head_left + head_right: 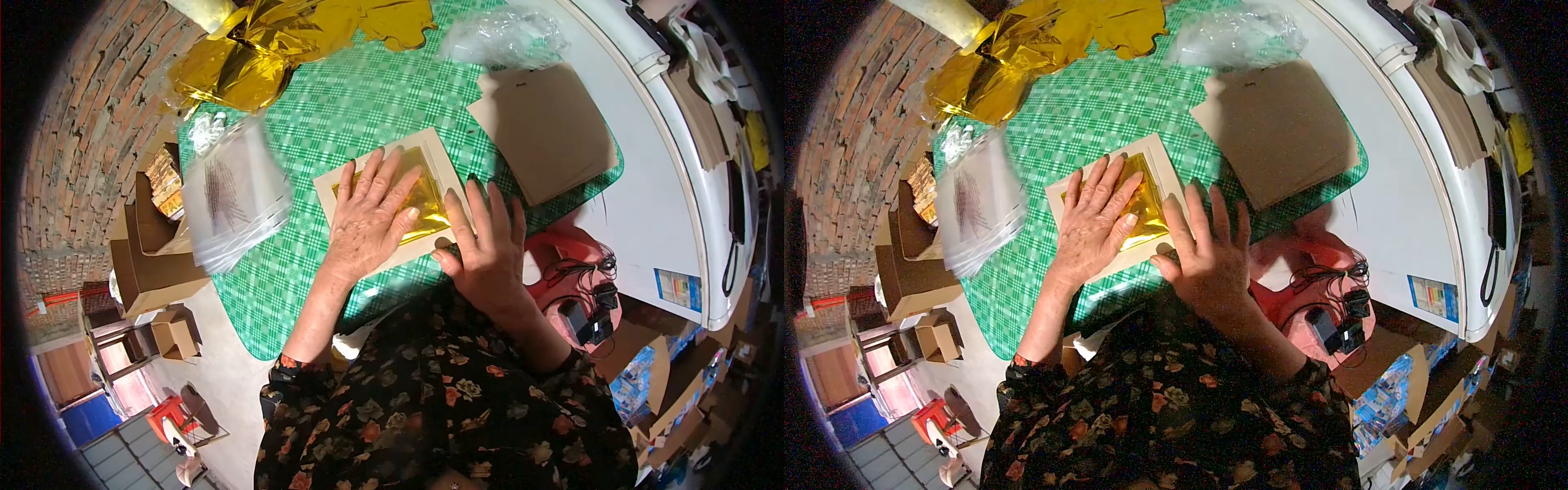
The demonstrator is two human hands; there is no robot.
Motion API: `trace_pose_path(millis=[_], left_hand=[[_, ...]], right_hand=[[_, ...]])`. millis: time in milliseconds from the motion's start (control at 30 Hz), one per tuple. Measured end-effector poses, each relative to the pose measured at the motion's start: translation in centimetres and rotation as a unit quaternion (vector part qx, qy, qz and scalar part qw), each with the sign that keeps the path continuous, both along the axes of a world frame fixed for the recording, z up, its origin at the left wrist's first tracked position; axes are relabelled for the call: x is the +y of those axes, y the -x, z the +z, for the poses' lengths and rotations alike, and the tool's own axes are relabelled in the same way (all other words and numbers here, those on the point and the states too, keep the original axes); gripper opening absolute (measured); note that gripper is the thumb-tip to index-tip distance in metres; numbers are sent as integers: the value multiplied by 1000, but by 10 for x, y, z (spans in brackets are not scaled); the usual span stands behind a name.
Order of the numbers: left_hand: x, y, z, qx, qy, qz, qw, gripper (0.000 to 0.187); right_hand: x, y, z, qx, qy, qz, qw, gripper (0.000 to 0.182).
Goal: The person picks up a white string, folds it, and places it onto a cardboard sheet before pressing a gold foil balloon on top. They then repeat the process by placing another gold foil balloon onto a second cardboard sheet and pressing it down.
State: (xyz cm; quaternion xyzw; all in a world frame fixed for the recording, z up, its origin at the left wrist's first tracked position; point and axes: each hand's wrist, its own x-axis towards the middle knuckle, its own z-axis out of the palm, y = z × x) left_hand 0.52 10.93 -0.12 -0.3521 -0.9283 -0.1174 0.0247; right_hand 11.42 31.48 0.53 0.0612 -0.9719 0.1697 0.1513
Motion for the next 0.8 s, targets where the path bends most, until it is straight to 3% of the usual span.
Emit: trace_pose_path(millis=[100, 800], left_hand=[[1, -1, 2, 5, 1, 0, 1000, 57], [0, 0, 3, -14, -17, 2, 1000, 54]], right_hand=[[-3, 5, 7, -9, -14, -9, 1000, 82], [-11, 14, 1, -6, -74, -32, 997, 83]])
